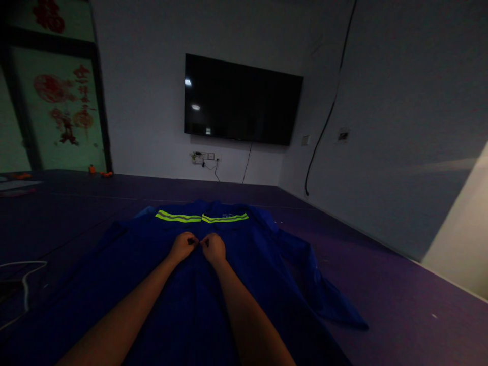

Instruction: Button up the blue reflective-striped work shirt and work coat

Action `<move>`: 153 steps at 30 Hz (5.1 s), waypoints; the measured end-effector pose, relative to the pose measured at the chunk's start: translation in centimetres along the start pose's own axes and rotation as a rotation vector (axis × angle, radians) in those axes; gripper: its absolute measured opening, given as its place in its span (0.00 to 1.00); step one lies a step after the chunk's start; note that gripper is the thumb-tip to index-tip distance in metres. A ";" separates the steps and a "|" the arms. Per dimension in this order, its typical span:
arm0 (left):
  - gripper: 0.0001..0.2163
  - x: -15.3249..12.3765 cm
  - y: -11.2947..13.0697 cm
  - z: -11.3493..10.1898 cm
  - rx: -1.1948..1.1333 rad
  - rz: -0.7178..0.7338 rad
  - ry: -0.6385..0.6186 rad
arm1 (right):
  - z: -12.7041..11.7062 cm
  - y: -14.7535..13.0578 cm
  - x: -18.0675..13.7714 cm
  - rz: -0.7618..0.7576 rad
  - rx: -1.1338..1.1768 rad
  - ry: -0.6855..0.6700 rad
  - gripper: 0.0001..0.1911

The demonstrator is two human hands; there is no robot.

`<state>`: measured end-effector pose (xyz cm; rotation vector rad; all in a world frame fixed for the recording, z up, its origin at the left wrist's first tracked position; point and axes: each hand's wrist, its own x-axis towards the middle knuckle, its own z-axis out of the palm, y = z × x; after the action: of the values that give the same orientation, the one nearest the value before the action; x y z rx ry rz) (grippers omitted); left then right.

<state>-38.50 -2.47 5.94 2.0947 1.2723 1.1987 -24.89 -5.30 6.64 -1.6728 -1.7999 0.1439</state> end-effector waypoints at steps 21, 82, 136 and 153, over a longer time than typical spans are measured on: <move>0.04 0.0 0.0 0.2 0.003 0.008 -0.019 | 0.9 0.6 1.0 0.148 0.104 -0.041 0.11; 0.08 -9.9 4.4 -3.6 0.107 0.201 -0.178 | -6.5 -5.9 -11.1 -0.013 -0.232 -0.157 0.18; 0.07 -9.3 5.4 -3.9 -0.064 0.025 -0.152 | -3.9 -3.0 -9.4 0.077 0.245 -0.172 0.04; 0.11 -9.0 5.5 -4.1 -0.234 -0.060 -0.162 | -3.8 -3.2 -9.4 0.130 0.208 -0.168 0.04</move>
<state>-41.01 -13.33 7.91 1.9278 1.0602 1.0712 -25.98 -15.81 7.56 -1.6672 -1.7289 0.5254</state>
